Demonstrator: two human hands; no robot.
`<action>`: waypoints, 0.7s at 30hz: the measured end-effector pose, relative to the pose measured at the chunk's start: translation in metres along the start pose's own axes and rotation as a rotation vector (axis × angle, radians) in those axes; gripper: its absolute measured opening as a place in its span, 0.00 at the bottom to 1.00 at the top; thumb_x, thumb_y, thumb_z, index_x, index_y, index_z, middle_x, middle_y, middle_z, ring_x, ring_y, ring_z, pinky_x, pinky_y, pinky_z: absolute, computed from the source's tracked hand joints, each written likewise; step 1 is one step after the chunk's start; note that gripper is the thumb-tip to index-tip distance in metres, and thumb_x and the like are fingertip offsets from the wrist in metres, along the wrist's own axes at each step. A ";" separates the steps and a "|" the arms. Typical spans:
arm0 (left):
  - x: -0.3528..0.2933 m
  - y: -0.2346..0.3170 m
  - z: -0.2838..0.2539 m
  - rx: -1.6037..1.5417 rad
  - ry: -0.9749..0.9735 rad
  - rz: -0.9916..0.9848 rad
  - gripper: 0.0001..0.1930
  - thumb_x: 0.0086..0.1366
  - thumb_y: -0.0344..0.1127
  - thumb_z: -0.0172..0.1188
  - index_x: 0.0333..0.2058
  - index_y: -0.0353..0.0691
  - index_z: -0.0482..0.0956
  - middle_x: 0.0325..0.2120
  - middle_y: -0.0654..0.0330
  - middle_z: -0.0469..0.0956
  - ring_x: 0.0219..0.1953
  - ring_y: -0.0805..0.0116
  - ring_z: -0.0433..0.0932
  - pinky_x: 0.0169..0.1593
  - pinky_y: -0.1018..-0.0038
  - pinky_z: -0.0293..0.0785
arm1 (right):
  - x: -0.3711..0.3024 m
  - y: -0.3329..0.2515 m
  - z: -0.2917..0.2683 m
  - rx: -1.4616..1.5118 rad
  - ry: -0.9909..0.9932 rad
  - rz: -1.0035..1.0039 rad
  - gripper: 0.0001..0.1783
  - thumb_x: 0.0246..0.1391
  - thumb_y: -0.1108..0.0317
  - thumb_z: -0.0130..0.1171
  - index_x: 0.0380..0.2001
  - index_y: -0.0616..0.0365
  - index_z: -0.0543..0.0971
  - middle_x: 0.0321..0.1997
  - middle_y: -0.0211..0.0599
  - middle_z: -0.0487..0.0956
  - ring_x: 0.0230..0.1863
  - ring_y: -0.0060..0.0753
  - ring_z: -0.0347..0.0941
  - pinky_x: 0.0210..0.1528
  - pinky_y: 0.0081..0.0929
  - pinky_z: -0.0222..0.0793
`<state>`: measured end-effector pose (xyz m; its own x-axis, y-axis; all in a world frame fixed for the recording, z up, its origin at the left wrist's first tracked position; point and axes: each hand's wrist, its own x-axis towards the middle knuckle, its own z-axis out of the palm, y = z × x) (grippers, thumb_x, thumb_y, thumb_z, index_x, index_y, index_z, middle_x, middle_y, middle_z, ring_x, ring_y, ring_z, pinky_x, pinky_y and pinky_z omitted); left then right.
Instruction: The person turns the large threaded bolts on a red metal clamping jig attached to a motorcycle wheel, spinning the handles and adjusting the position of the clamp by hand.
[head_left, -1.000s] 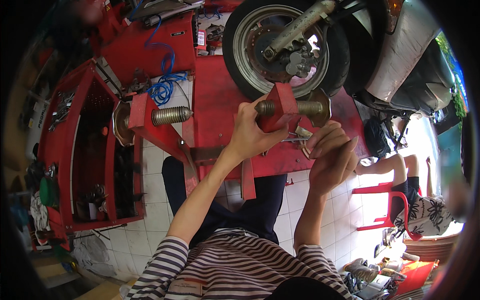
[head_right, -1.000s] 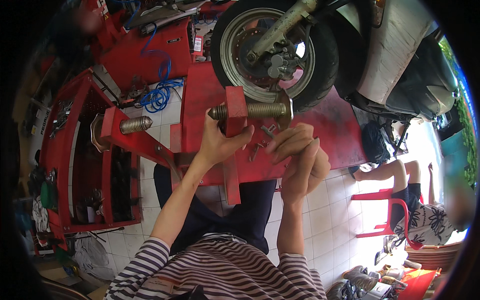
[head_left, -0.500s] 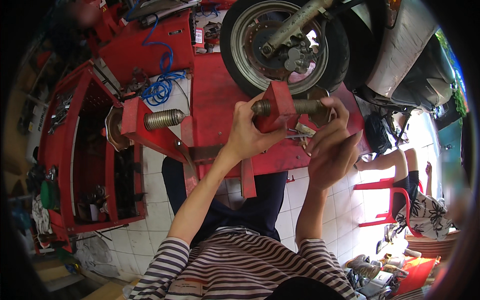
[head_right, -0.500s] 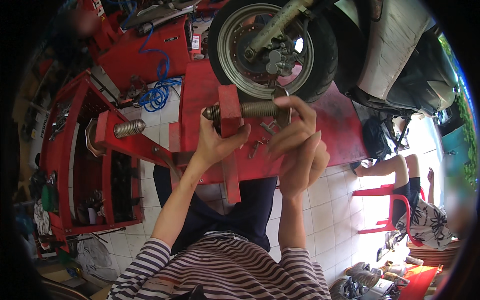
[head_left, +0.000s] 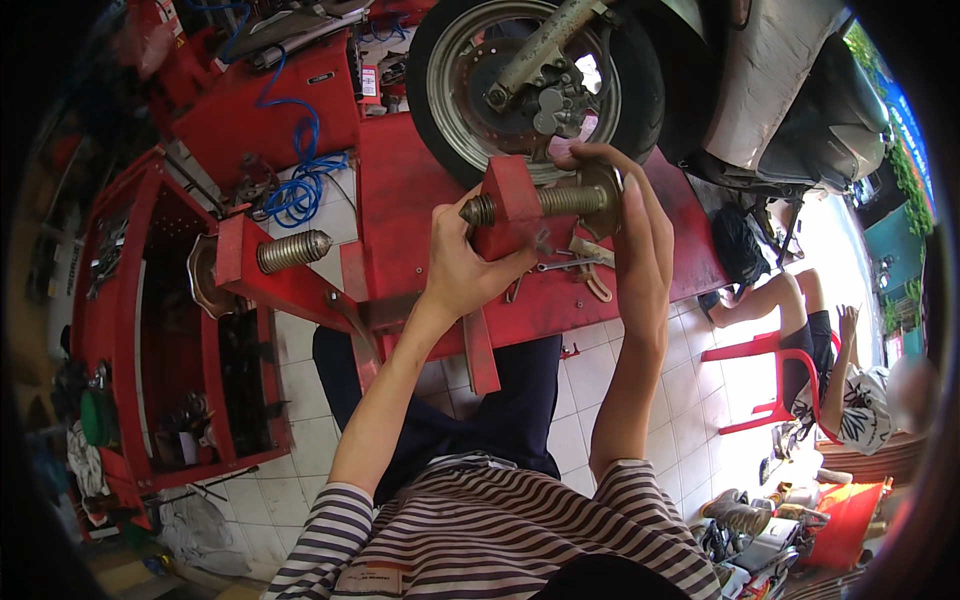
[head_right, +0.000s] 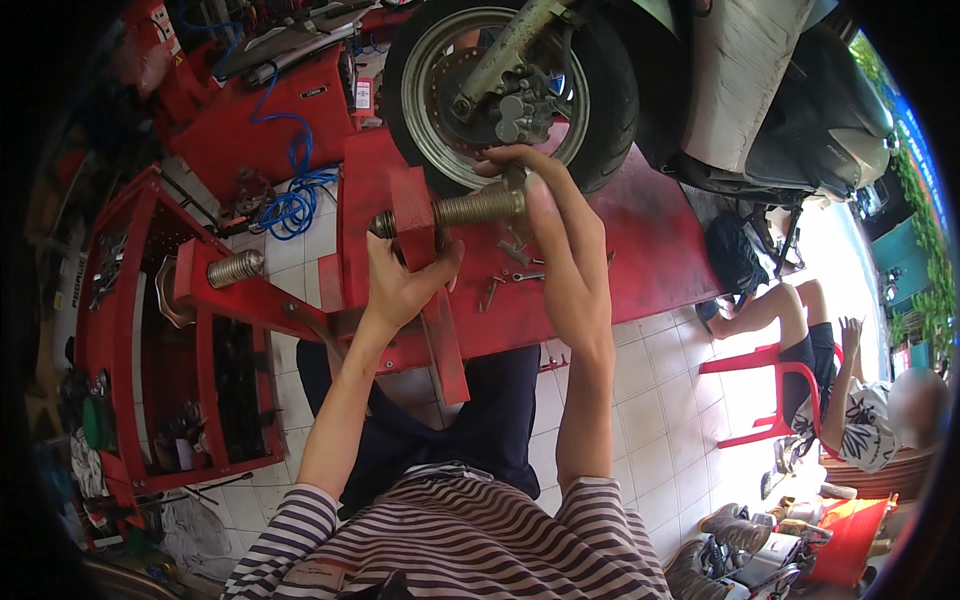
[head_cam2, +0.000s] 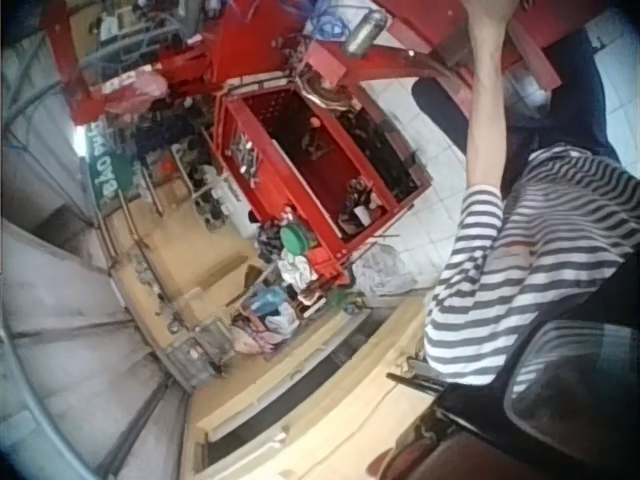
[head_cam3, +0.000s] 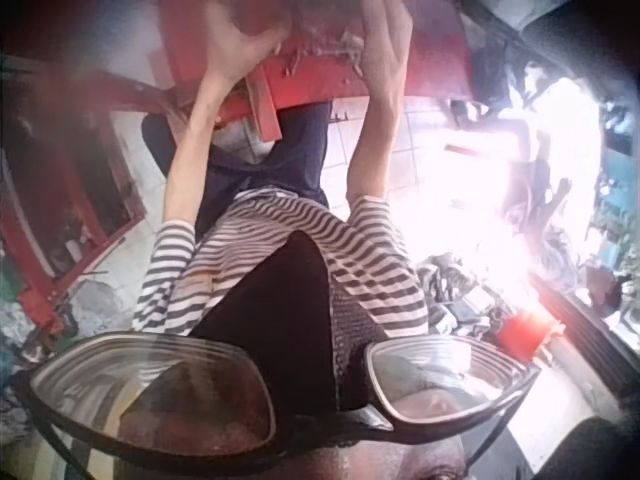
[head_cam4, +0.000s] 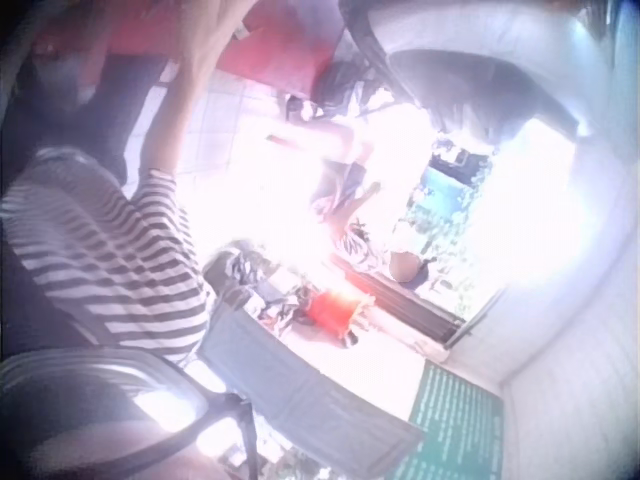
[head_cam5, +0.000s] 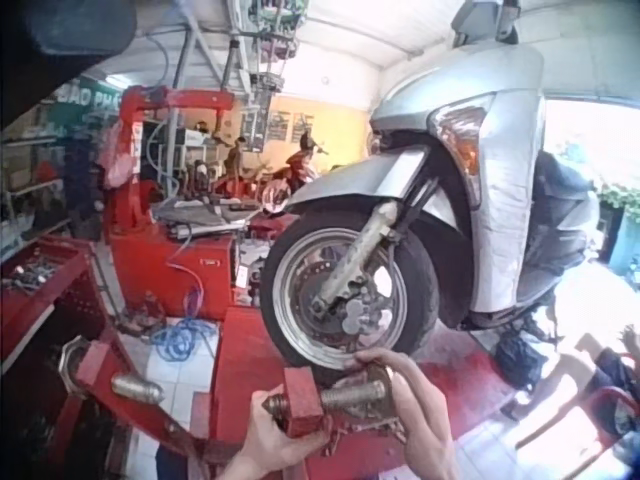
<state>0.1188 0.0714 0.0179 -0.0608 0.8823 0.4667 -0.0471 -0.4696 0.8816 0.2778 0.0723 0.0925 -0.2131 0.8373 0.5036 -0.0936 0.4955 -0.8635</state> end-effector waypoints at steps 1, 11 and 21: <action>0.001 0.000 0.001 -0.016 0.000 -0.003 0.18 0.43 0.29 0.67 0.36 0.33 0.78 0.24 0.60 0.81 0.24 0.70 0.78 0.35 0.75 0.73 | -0.002 -0.002 0.000 -0.019 -0.001 -0.046 0.19 0.69 0.63 0.39 0.49 0.66 0.75 0.44 0.37 0.78 0.51 0.26 0.72 0.53 0.21 0.65; -0.002 -0.006 0.002 0.025 0.051 0.036 0.20 0.43 0.29 0.68 0.39 0.32 0.78 0.25 0.60 0.81 0.23 0.69 0.78 0.32 0.77 0.71 | -0.028 0.035 -0.023 0.166 0.021 -0.276 0.08 0.58 0.81 0.51 0.41 0.65 0.70 0.39 0.50 0.77 0.33 0.30 0.77 0.43 0.27 0.72; -0.002 -0.005 0.004 -0.058 0.058 0.034 0.17 0.46 0.28 0.68 0.36 0.33 0.77 0.25 0.60 0.79 0.25 0.72 0.77 0.34 0.75 0.73 | 0.004 -0.005 -0.013 -0.051 -0.029 0.089 0.41 0.69 0.41 0.22 0.50 0.68 0.74 0.44 0.41 0.78 0.47 0.28 0.73 0.55 0.28 0.63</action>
<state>0.1234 0.0719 0.0125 -0.1205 0.8632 0.4903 -0.1014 -0.5020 0.8589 0.2899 0.0762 0.0991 -0.2462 0.8719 0.4233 -0.0238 0.4312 -0.9020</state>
